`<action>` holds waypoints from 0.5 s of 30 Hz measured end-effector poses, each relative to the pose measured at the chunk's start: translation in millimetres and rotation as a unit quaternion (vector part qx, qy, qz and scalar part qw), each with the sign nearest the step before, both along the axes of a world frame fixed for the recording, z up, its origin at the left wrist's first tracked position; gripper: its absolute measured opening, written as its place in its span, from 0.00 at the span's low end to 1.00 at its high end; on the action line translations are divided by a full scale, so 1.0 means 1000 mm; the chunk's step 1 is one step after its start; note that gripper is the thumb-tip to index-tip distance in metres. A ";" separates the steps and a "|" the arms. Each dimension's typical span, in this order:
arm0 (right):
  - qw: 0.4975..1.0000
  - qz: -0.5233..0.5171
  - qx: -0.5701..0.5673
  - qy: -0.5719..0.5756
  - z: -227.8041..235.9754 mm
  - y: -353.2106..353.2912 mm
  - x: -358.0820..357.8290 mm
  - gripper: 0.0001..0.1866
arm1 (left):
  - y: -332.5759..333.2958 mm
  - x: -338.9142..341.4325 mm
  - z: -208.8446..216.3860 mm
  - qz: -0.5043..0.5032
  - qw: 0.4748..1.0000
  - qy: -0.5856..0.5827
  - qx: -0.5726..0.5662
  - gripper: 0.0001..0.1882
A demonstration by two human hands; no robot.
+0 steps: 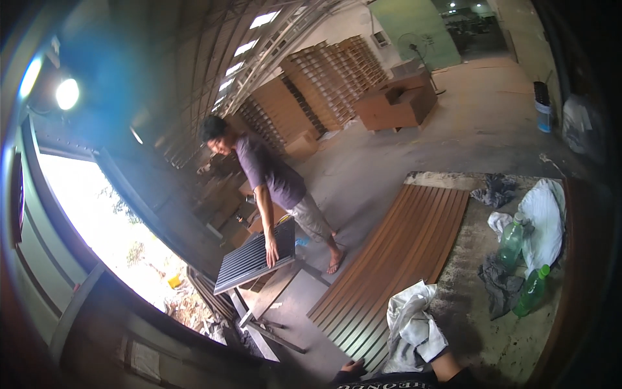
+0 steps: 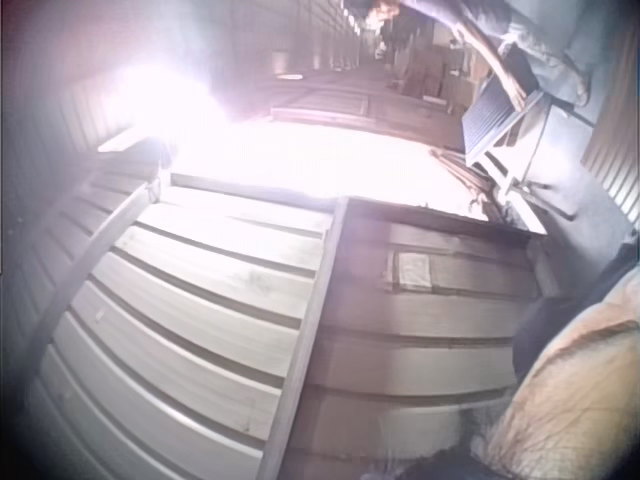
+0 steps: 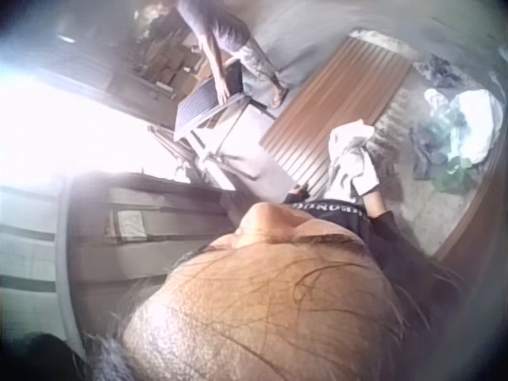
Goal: The person wipes the surface of a wood slatted panel using a grey cloth and later a white cloth.
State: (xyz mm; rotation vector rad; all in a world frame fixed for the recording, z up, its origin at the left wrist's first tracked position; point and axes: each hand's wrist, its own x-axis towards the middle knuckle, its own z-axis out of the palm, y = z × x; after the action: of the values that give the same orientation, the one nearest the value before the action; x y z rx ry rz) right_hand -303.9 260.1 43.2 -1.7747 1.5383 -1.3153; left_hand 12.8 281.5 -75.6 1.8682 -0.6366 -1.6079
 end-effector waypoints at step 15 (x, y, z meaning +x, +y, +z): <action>0.588 0.248 0.311 -0.704 0.040 -0.053 0.072 0.17 | -0.073 -0.027 0.080 -0.047 0.960 0.082 -0.263 0.19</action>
State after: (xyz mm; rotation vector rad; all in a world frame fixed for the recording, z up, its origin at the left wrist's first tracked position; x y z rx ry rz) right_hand -232.1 207.4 82.7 -0.2348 0.3361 -1.0641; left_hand -14.3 208.4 4.8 1.3202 -0.9774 -1.4500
